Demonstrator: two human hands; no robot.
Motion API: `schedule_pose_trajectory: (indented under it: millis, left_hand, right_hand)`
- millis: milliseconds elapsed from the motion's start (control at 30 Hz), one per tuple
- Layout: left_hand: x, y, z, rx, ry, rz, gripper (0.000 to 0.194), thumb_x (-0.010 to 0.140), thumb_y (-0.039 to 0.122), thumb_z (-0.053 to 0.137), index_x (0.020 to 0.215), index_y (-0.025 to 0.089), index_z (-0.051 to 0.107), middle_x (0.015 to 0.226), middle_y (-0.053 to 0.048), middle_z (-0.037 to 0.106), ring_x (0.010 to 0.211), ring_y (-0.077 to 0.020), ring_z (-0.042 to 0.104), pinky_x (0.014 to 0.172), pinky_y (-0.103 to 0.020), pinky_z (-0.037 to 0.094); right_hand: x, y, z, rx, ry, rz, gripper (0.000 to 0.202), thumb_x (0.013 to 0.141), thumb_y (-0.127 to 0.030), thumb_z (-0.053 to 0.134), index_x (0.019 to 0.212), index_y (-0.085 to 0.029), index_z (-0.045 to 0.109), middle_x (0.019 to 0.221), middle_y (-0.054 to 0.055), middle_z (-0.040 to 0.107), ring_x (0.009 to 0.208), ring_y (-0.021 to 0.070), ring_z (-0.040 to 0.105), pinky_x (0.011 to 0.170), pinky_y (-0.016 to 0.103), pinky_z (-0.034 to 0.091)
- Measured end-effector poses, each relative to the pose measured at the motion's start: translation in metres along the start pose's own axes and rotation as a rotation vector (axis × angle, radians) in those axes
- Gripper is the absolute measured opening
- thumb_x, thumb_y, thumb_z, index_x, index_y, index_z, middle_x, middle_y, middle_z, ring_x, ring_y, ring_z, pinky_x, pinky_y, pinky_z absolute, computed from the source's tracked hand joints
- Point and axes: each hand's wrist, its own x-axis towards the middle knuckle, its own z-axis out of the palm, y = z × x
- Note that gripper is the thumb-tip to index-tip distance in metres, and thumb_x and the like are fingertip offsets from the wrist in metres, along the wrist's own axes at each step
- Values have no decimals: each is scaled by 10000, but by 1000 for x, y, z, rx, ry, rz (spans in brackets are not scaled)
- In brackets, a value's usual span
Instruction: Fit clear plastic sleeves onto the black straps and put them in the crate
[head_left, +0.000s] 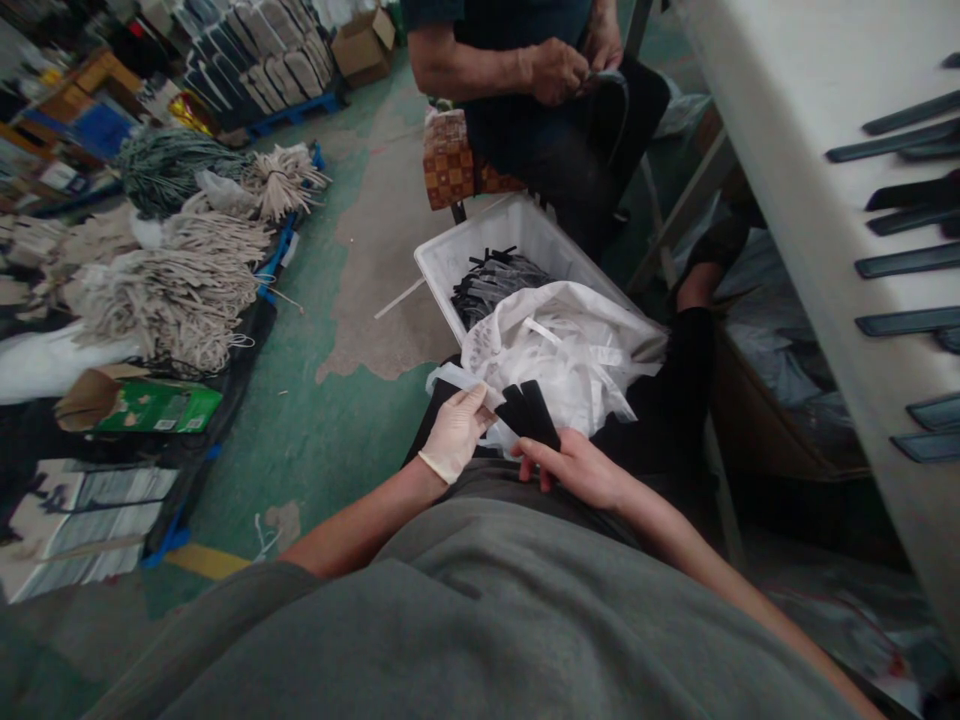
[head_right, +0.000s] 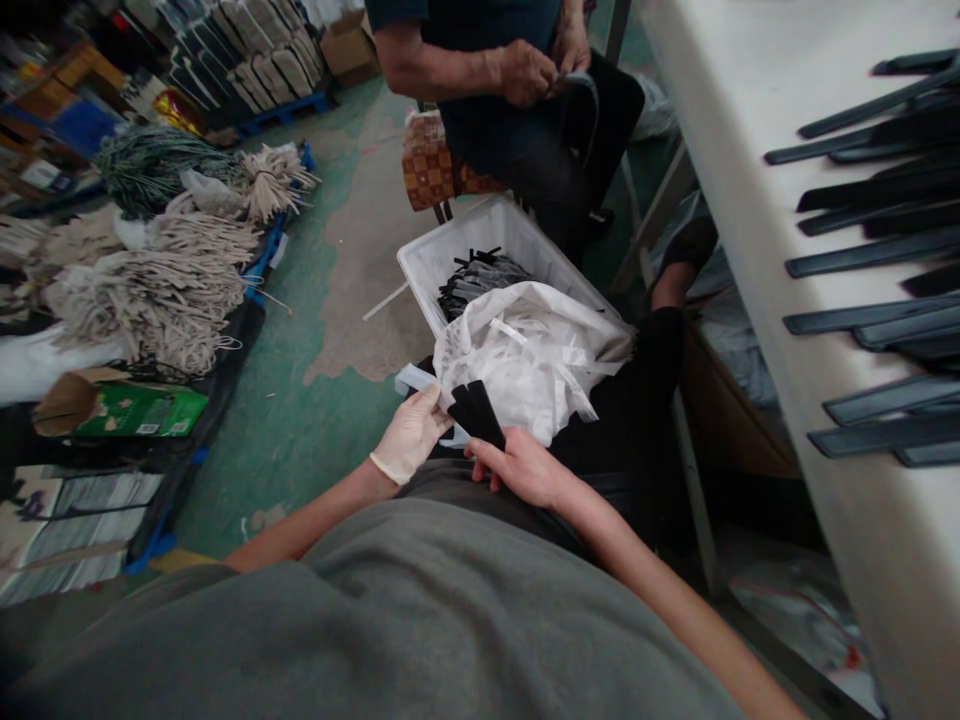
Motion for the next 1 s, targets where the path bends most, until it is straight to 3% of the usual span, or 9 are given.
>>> schedule_pose_trajectory:
  millis: [333,567,733,867,1000]
  left_hand:
    - [-4,-2,-5,111,-75,-77,294,580,270,864,755,133,671,731,-22,692,699,-152,649,779,-321,501]
    - [-10,2,-8,273,-123,-37,215,667,276,814,751,113,702,716,-48,698,646,-155,647,690,-275,496]
    - [-9,0,-6,150,-176,-111,229,644,263,825,711,113,665,671,-20,655,590,-104,592,607,-224,476]
    - [-1,6,-10,39,-88,-108,202,685,218,787,680,121,610,631,15,606,524,-61,528,568,-197,465]
    - [5,15,-19,34,10,-127,152,730,195,752,721,124,617,643,4,633,536,-79,569,635,-237,518]
  right_hand:
    - [5,5,-1,-38,24,11,463,931,-496,442,899,-106,690,783,87,707,523,117,578,559,243,473]
    - [7,11,-3,-52,-24,11,526,936,-547,423,936,-104,708,775,81,712,542,120,587,574,239,475]
    - [1,1,-7,-120,-50,-12,557,939,-560,399,837,-119,724,654,59,677,565,150,611,610,257,478]
    - [-11,-6,-17,-236,29,50,521,939,-539,402,842,-145,727,618,53,674,602,184,641,640,278,474]
    - [-21,-4,-27,-395,138,141,470,918,-519,440,690,-176,668,583,53,673,548,180,623,586,280,447]
